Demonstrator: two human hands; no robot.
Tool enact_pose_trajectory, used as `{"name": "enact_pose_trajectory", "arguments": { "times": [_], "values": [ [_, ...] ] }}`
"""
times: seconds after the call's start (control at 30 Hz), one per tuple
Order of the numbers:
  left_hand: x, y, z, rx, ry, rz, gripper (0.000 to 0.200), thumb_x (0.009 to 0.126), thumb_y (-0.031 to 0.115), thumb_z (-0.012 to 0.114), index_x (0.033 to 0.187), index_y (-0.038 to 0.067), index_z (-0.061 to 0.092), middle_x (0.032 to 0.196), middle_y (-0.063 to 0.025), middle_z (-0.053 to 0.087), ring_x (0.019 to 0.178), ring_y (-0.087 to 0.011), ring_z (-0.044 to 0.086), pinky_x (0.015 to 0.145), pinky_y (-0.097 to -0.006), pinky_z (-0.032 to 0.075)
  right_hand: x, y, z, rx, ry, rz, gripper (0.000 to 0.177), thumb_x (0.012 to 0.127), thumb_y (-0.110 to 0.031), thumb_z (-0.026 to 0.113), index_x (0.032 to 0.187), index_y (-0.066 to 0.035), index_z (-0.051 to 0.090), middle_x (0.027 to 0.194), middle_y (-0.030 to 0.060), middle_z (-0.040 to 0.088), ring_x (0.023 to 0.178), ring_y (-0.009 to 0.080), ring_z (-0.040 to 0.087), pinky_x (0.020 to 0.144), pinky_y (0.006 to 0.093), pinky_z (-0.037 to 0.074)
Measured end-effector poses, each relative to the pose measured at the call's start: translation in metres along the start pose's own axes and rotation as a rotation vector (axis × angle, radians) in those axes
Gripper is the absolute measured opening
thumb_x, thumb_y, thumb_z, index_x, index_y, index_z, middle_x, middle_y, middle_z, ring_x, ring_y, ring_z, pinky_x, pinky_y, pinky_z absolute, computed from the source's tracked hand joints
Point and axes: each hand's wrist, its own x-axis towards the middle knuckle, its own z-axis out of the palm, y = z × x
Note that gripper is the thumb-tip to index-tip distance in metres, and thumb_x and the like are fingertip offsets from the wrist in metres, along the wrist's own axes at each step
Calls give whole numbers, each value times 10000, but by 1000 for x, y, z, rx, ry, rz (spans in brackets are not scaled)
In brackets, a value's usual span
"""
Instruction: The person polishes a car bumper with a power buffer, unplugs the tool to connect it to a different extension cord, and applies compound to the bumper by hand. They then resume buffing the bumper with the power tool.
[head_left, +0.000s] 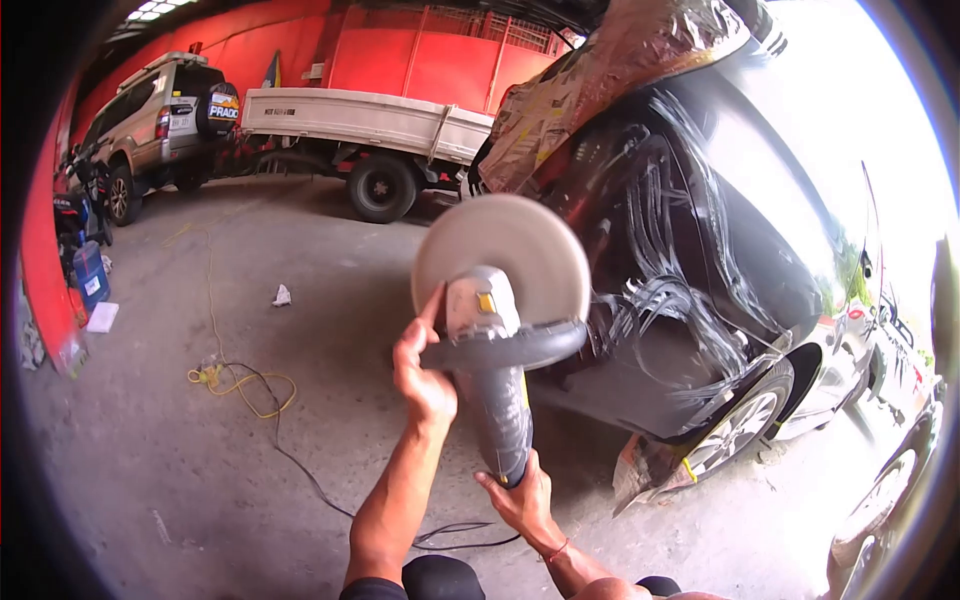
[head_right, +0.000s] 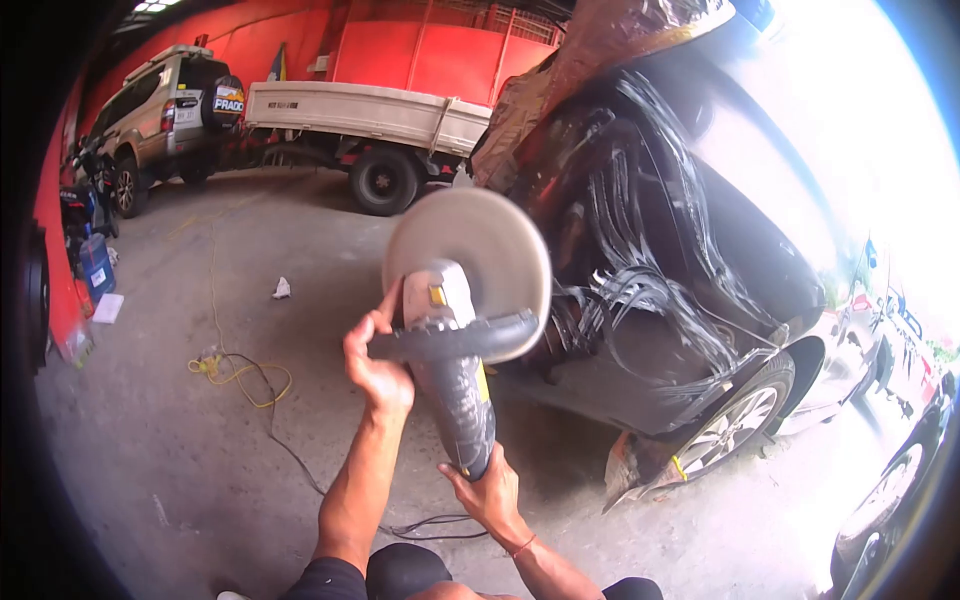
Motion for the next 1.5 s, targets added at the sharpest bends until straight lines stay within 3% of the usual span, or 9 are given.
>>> {"name": "enact_pose_trajectory", "arguments": {
  "times": [0.13,0.2,0.4,0.67,0.97,1.27,1.37,1.47,1.5],
  "values": [
    [-57,-5,5,500,-205,104,315,809,299,457,611,62,393,1407,-332,499,910,-200,623,856,-294,460,-38,26,19,179,15,180,653,743,-382,852,1153,13,533,965,221,709,899,351,715,753,415,549],
    [-88,-9,13,441,-314,27,164,749,102,581,629,8,521,1434,-294,497,1100,-227,620,983,-367,435,-56,58,44,281,92,202,559,747,-311,836,1118,9,567,906,166,719,829,258,715,727,377,549],
    [-116,-31,14,560,-494,64,186,759,110,643,671,23,504,1482,-290,440,1368,-393,451,1124,-447,307,-78,100,62,494,121,235,365,735,-163,778,1025,-14,614,810,61,677,697,137,643,648,324,526],
    [-67,-24,-39,188,-66,120,327,877,281,441,659,46,381,1497,-297,412,1281,-339,496,1112,-462,325,-36,71,37,84,47,94,482,724,-243,798,1097,-7,607,897,209,709,859,367,714,737,406,554],
    [-31,-23,-75,-34,278,-86,363,895,423,480,686,127,461,1530,-203,413,1344,-316,398,1128,-438,280,-5,35,21,-13,-159,139,529,743,-288,781,1171,-29,607,1012,210,708,938,387,686,822,457,537],
    [-121,-34,-83,361,-189,9,342,837,282,530,635,57,370,1509,-306,392,1323,-349,459,1136,-466,290,-76,126,94,245,-74,263,544,671,-233,774,1135,-26,582,971,221,703,914,378,696,795,442,537],
    [-142,-53,-71,543,-446,71,359,809,307,617,642,50,431,1497,-294,418,1374,-381,416,1157,-503,237,-81,144,101,476,-24,209,438,715,-159,773,1103,-12,631,945,137,729,866,229,697,774,395,540],
    [-157,-72,-55,717,-673,145,322,771,289,665,655,54,480,1480,-283,436,1405,-423,375,1177,-543,163,-57,125,90,1621,-83,344,690,865,-312,640,1444,-64,359,1522,60,332,1413,178,297,1176,373,227],
    [-161,-74,-49,733,-693,112,306,756,283,676,663,54,495,1474,-281,440,1402,-430,376,1187,-542,127,-60,130,85,1167,-39,254,460,969,-309,469,1320,-13,450,1247,75,524,1174,171,517,958,338,437]
  ]
}}
